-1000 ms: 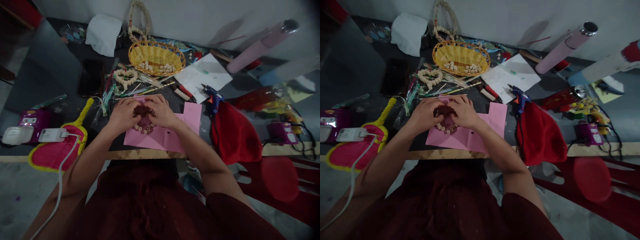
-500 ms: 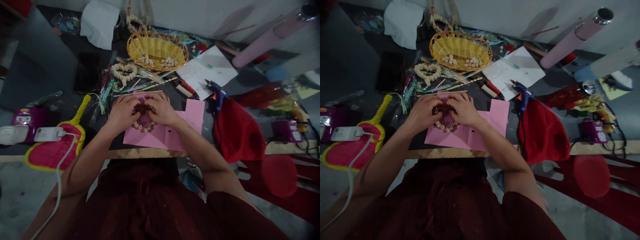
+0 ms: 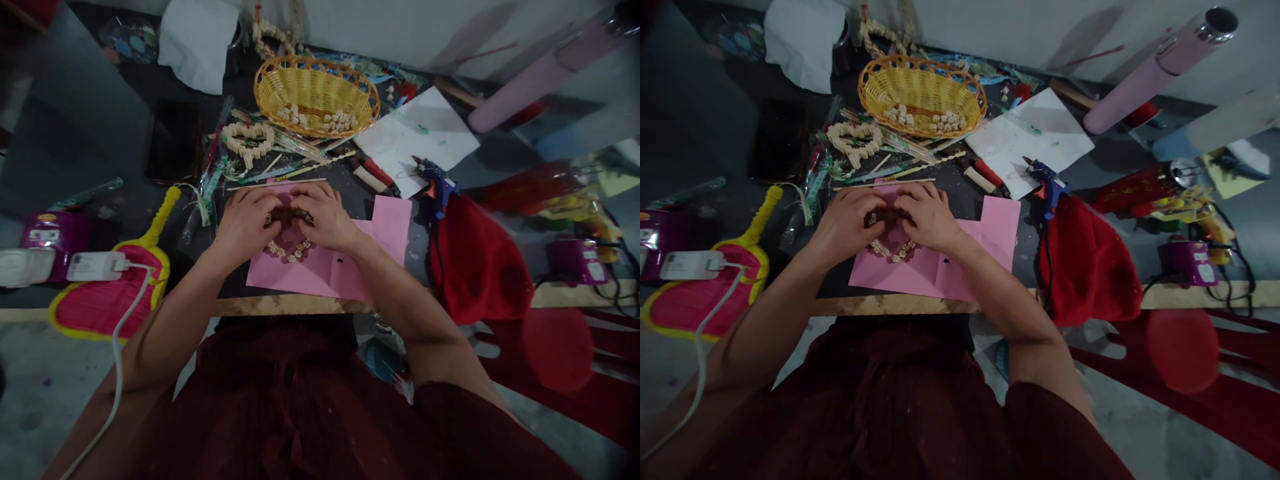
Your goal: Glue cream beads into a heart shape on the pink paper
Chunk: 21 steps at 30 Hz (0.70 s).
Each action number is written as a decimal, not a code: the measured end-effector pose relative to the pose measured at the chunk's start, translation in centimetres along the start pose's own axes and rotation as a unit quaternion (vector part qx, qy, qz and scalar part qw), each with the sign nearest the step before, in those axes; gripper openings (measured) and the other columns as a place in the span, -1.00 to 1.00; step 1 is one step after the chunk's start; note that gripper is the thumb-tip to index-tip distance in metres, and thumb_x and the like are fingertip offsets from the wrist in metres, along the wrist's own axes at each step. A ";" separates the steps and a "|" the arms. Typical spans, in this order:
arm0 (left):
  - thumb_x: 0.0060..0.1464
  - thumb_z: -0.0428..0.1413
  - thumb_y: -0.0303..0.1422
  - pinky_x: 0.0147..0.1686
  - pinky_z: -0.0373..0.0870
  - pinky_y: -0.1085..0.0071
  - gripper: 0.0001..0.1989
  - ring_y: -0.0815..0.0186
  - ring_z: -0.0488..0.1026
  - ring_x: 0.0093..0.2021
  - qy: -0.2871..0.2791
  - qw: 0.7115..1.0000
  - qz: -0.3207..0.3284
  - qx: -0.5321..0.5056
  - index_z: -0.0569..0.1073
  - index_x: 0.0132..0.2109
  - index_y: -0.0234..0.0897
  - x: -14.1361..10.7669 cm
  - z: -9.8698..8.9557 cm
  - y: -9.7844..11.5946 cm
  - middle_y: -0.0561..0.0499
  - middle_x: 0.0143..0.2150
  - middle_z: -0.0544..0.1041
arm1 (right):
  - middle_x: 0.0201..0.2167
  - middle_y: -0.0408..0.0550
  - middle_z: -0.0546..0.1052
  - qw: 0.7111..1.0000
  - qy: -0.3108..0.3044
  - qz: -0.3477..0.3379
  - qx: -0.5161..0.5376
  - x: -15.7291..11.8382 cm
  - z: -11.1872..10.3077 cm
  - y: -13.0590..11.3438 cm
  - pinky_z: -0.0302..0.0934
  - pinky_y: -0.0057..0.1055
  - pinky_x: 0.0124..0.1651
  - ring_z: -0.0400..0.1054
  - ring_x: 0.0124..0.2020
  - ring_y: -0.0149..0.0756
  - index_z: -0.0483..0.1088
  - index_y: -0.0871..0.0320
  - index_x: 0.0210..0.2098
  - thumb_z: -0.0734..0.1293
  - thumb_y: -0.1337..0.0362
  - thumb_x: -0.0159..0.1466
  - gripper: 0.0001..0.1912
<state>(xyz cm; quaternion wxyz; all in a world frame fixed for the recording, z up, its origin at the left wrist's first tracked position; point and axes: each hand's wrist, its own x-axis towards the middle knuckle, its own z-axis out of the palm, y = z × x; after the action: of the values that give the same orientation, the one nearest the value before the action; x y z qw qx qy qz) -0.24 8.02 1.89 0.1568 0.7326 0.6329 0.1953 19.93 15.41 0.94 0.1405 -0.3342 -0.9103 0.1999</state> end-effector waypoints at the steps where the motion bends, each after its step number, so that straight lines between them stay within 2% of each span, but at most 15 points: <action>1: 0.15 0.10 -0.35 0.34 0.33 -0.05 -0.70 -0.05 0.38 0.31 0.002 1.000 0.000 0.000 0.58 0.01 -0.17 0.0 0.0 0.0 -0.08 0.22 0.56 | 0.22 0.03 0.50 1.000 -0.003 0.000 -0.001 0.0 0.0 0.0 0.20 0.12 0.15 0.23 0.26 0.10 0.51 0.06 -0.07 0.30 0.36 0.27 -0.73; 6: 0.13 0.13 -0.35 0.33 0.33 -0.02 -0.67 -0.05 0.39 0.31 0.010 1.000 0.000 -0.001 0.58 0.04 -0.10 0.0 -0.1 0.2 -0.05 0.22 0.56 | 0.25 0.06 0.49 1.000 -0.011 0.010 -0.003 0.0 -0.3 -0.3 0.19 0.10 0.15 0.22 0.27 0.12 0.52 0.06 -0.04 0.29 0.36 0.26 -0.70; 13: 0.13 0.15 -0.36 0.32 0.34 -0.05 -0.65 -0.08 0.41 0.29 0.019 1.000 0.011 -0.010 0.58 0.06 -0.15 0.0 0.0 0.2 -0.10 0.21 0.57 | 0.23 0.07 0.50 1.000 -0.015 0.017 0.006 -0.1 -0.4 -0.5 0.18 0.12 0.15 0.25 0.26 0.15 0.52 0.06 -0.02 0.30 0.37 0.24 -0.66; 21: 0.12 0.17 -0.35 0.30 0.35 -0.05 -0.67 -0.08 0.41 0.28 0.014 1.000 0.005 -0.009 0.57 0.04 -0.15 0.2 0.0 0.2 -0.08 0.20 0.58 | 0.22 0.04 0.50 0.999 0.023 -0.026 0.038 -0.1 -0.6 0.6 0.16 0.16 0.31 0.27 0.27 0.09 0.53 0.02 0.01 0.34 0.26 0.31 -0.71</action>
<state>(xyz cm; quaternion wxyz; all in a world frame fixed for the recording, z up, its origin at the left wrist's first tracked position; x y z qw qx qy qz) -0.09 8.16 1.99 0.1535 0.7316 0.6295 0.2119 20.59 15.91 1.12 0.1790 -0.3098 -0.9068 0.2228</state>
